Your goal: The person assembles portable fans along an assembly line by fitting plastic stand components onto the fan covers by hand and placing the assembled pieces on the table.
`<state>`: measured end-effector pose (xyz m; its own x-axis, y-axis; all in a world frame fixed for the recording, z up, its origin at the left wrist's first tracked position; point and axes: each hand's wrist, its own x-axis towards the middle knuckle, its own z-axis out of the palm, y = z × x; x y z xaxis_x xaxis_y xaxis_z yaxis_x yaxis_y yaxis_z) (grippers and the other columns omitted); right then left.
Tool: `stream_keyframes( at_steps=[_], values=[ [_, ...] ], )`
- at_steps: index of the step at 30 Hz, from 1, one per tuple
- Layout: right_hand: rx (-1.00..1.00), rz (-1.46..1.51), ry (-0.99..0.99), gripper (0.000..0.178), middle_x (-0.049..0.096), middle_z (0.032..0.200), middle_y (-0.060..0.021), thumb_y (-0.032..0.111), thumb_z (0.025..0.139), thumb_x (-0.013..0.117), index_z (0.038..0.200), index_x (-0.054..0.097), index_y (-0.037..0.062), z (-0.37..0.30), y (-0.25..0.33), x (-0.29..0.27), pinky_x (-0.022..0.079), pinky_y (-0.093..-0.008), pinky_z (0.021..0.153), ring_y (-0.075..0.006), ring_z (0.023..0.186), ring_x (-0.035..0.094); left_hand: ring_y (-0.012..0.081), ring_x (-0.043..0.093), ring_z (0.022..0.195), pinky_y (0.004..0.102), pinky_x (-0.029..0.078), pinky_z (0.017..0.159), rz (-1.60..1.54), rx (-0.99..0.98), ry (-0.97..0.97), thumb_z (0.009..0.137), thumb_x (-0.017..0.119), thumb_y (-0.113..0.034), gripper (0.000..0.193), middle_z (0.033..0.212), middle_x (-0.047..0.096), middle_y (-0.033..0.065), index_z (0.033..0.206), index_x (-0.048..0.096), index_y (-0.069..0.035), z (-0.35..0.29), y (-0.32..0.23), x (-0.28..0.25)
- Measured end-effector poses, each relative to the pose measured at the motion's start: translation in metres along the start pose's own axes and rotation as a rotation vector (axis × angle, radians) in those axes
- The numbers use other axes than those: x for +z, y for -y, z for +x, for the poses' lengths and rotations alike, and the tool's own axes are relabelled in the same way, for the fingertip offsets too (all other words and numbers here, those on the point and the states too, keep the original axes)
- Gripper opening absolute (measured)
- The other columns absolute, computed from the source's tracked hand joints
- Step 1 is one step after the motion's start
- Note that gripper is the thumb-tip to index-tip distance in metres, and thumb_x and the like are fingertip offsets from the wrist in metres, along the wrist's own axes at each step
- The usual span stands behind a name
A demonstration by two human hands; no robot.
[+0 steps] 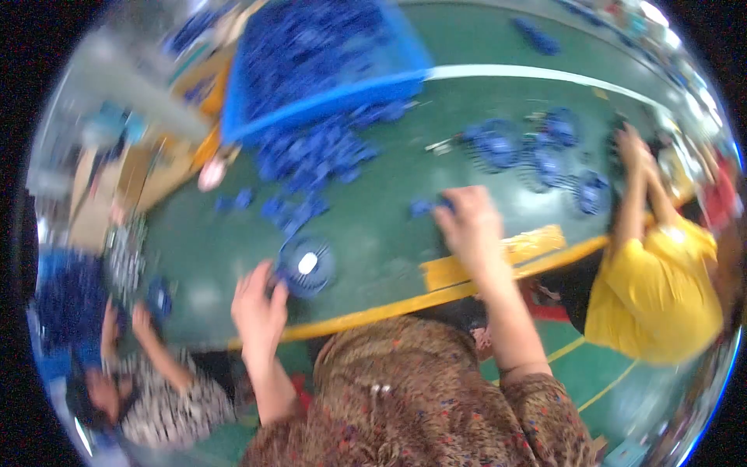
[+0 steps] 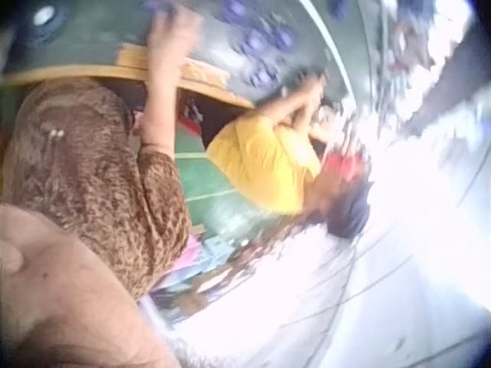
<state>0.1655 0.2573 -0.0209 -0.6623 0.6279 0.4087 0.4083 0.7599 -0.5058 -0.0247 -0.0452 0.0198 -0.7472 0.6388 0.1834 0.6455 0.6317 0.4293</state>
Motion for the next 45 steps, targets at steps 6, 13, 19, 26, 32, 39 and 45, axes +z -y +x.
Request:
stream_keyframes(
  at_steps=[6, 13, 19, 26, 32, 39, 45],
  values=[
    [0.112, 0.007, 0.118, 0.031, 0.064, 0.094, -0.0136, 0.005, 0.085, 0.079, 0.114, 0.070, -0.0006, 0.007, -0.005, -0.014, 0.052, -0.0374, 0.062, -0.0227, 0.066, 0.064, 0.0309, 0.063, 0.078, 0.0436, 0.050, 0.070, 0.035, -0.050, -0.102, 0.083, 0.077, -0.015, 0.024, 0.080, 0.069, 0.0097, 0.105, 0.073, -0.005, 0.006, -0.010, 0.006],
    [-0.104, 0.226, 0.278, 0.029, 0.064, 0.088, -0.0128, 0.014, 0.081, 0.084, 0.105, 0.072, 0.0043, 0.010, 0.097, 0.005, 0.052, -0.0376, 0.061, -0.0263, 0.067, 0.064, 0.0310, 0.062, 0.073, 0.0431, 0.049, 0.067, -0.108, -0.069, -0.035, 0.088, 0.076, -0.016, 0.016, 0.076, 0.069, 0.0115, 0.100, 0.075, -0.005, -0.008, 0.001, 0.001],
    [-0.331, 0.396, 0.309, 0.032, 0.065, 0.095, -0.0115, 0.011, 0.078, 0.085, 0.105, 0.069, 0.0029, -0.002, 0.136, 0.032, 0.058, -0.0405, 0.064, -0.0311, 0.076, 0.070, 0.0349, 0.064, 0.071, 0.0436, 0.051, 0.070, -0.313, -0.038, 0.061, 0.091, 0.071, -0.013, 0.010, 0.074, 0.068, 0.0133, 0.091, 0.073, -0.004, -0.006, -0.001, 0.003],
    [-0.404, 0.198, 0.413, 0.033, 0.060, 0.095, -0.0098, 0.013, 0.079, 0.082, 0.106, 0.068, 0.0027, -0.008, 0.138, 0.039, 0.056, -0.0406, 0.065, -0.0296, 0.081, 0.068, 0.0321, 0.063, 0.073, 0.0426, 0.050, 0.068, -0.376, -0.038, 0.065, 0.093, 0.067, -0.010, 0.006, 0.075, 0.066, 0.0125, 0.092, 0.070, -0.005, -0.009, 0.005, 0.012],
    [-0.443, 0.112, 0.456, 0.032, 0.057, 0.098, -0.0112, 0.012, 0.078, 0.080, 0.105, 0.066, 0.0011, 0.000, 0.138, 0.044, 0.057, -0.0390, 0.067, -0.0280, 0.087, 0.067, 0.0303, 0.062, 0.072, 0.0422, 0.048, 0.066, -0.324, -0.017, 0.109, 0.095, 0.065, -0.009, 0.008, 0.073, 0.063, 0.0116, 0.090, 0.066, -0.004, -0.003, 0.005, 0.015],
    [-0.490, -0.125, 0.577, 0.016, 0.057, 0.093, -0.0120, 0.014, 0.081, 0.074, 0.087, 0.062, 0.0046, 0.007, 0.152, 0.049, 0.057, -0.0402, 0.063, -0.0285, 0.083, 0.069, 0.0337, 0.067, 0.071, 0.0444, 0.051, 0.066, -0.301, -0.226, 0.094, 0.100, 0.064, -0.031, 0.033, 0.074, 0.066, 0.0133, 0.113, 0.065, -0.001, 0.003, -0.007, 0.014],
    [-0.407, -0.008, 0.500, 0.027, 0.062, 0.094, -0.0106, 0.018, 0.079, 0.080, 0.101, 0.071, 0.0058, -0.002, 0.148, 0.046, 0.056, -0.0440, 0.067, -0.0320, 0.083, 0.069, 0.0405, 0.068, 0.069, 0.0493, 0.053, 0.063, -0.277, -0.123, -0.092, 0.097, 0.067, -0.029, 0.056, 0.073, 0.067, 0.0170, 0.136, 0.043, 0.005, -0.001, -0.015, 0.048]
  ],
)
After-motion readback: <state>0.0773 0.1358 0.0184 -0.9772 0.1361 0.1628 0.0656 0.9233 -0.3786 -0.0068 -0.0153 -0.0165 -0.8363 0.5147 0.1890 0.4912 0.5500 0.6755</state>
